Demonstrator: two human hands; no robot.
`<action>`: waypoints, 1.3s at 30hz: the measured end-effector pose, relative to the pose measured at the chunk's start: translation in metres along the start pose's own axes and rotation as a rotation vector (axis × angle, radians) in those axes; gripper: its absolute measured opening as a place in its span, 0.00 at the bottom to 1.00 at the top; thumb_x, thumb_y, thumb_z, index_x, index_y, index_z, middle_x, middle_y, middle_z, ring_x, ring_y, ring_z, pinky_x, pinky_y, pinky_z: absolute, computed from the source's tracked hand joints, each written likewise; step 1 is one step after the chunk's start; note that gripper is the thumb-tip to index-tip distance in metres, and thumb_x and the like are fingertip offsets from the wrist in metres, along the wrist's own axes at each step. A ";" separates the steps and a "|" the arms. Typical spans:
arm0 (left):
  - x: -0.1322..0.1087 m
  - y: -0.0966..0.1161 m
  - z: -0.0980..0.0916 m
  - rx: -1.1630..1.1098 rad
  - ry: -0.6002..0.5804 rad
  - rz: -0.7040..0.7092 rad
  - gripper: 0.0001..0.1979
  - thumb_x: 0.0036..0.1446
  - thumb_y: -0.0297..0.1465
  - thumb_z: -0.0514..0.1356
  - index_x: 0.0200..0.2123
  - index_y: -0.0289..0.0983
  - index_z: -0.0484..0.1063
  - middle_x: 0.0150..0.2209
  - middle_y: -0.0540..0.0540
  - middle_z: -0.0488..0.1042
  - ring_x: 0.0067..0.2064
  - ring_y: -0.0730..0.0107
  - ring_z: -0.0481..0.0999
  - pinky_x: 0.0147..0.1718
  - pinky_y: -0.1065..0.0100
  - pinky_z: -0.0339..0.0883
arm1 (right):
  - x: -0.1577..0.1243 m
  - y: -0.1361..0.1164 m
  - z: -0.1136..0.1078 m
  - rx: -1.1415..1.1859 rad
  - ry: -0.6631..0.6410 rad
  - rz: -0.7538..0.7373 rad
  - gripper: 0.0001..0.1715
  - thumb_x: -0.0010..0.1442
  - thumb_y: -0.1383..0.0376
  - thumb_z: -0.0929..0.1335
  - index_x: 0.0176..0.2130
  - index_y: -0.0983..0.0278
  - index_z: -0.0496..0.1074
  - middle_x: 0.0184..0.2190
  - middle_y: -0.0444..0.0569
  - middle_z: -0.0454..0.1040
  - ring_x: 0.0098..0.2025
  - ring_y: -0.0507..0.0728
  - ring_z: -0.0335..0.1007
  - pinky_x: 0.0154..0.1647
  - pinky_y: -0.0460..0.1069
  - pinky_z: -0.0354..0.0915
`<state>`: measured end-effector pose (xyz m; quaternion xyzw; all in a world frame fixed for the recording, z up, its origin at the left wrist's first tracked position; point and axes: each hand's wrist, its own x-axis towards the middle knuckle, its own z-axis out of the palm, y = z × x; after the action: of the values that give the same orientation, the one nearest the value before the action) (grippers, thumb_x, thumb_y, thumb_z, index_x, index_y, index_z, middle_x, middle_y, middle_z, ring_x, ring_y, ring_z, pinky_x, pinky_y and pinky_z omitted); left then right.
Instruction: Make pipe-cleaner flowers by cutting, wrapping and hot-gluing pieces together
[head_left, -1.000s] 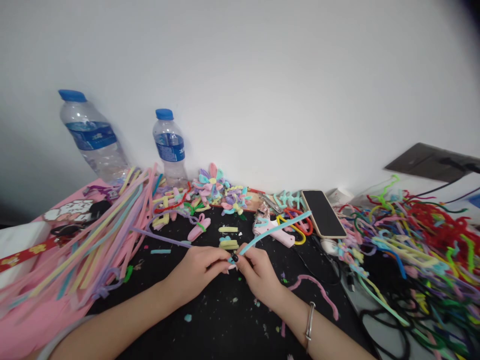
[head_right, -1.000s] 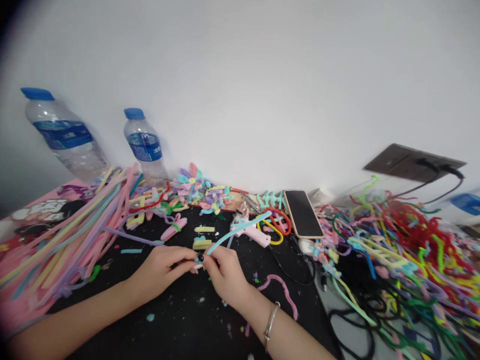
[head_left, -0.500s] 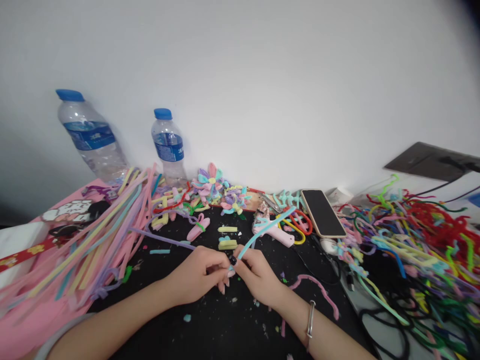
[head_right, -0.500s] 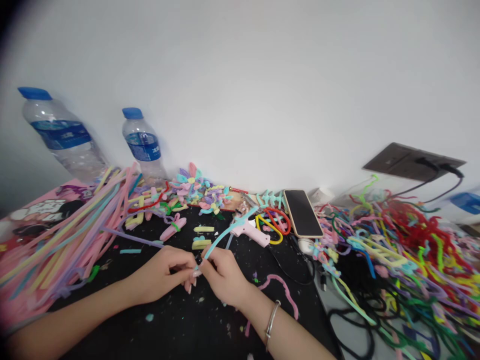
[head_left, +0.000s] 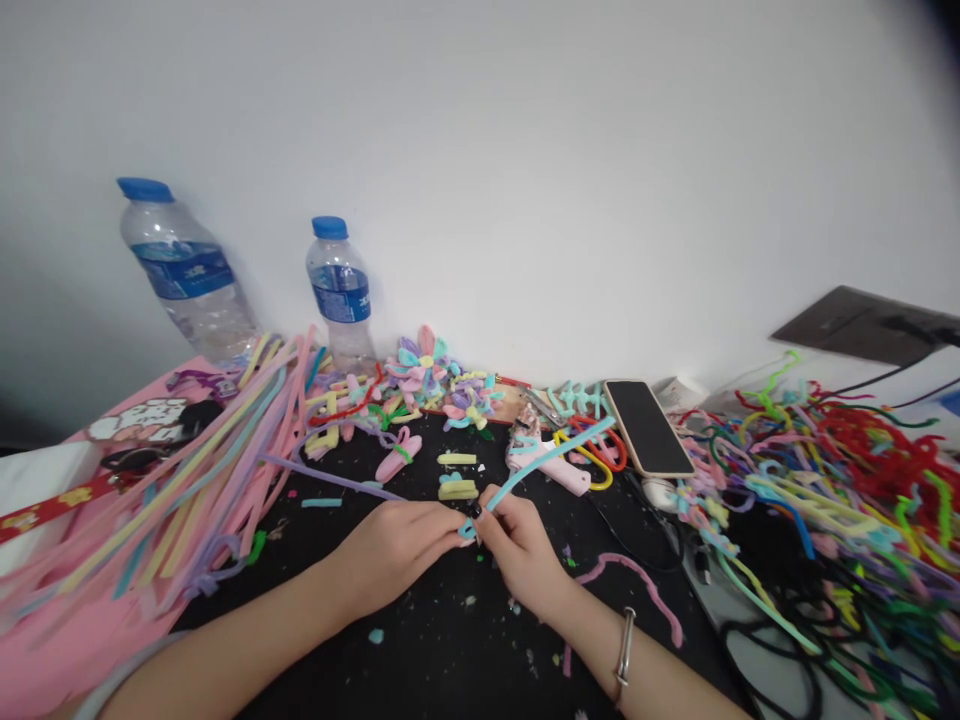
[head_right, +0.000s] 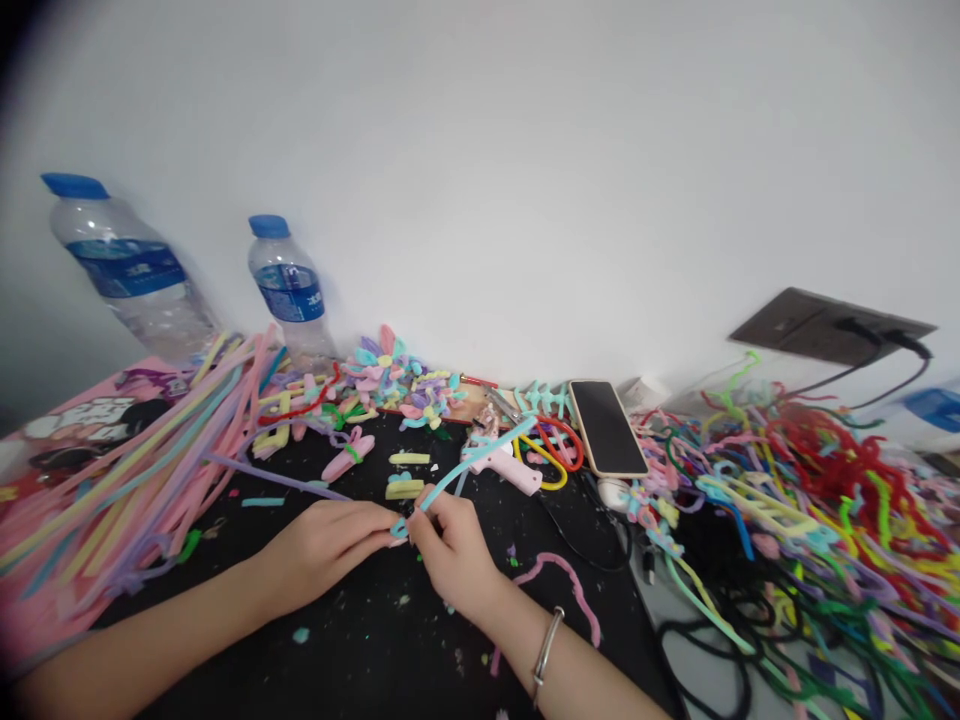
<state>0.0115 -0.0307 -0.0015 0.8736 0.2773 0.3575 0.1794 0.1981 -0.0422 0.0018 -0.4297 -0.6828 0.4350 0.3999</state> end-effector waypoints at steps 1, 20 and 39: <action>0.000 0.000 0.000 0.026 0.010 0.032 0.13 0.68 0.30 0.50 0.36 0.34 0.73 0.30 0.45 0.78 0.30 0.69 0.78 0.31 0.71 0.70 | 0.000 0.000 0.000 -0.007 0.000 -0.006 0.16 0.64 0.63 0.61 0.24 0.62 0.57 0.20 0.38 0.55 0.23 0.49 0.49 0.24 0.45 0.50; 0.002 0.003 -0.002 0.134 0.034 0.174 0.16 0.68 0.29 0.48 0.34 0.35 0.74 0.29 0.45 0.78 0.28 0.72 0.77 0.29 0.73 0.71 | 0.001 0.000 -0.002 -0.102 -0.047 -0.015 0.17 0.63 0.64 0.60 0.23 0.62 0.55 0.20 0.38 0.54 0.24 0.49 0.49 0.25 0.45 0.49; 0.003 0.002 -0.002 -0.091 -0.043 -0.097 0.10 0.64 0.31 0.55 0.35 0.37 0.76 0.29 0.49 0.80 0.30 0.71 0.78 0.31 0.73 0.69 | 0.000 0.001 -0.002 -0.048 -0.009 -0.022 0.17 0.64 0.62 0.60 0.24 0.62 0.57 0.21 0.39 0.55 0.24 0.50 0.49 0.25 0.46 0.50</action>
<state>0.0126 -0.0301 0.0024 0.8576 0.2986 0.3417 0.2420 0.2002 -0.0411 0.0015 -0.4297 -0.6993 0.4160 0.3915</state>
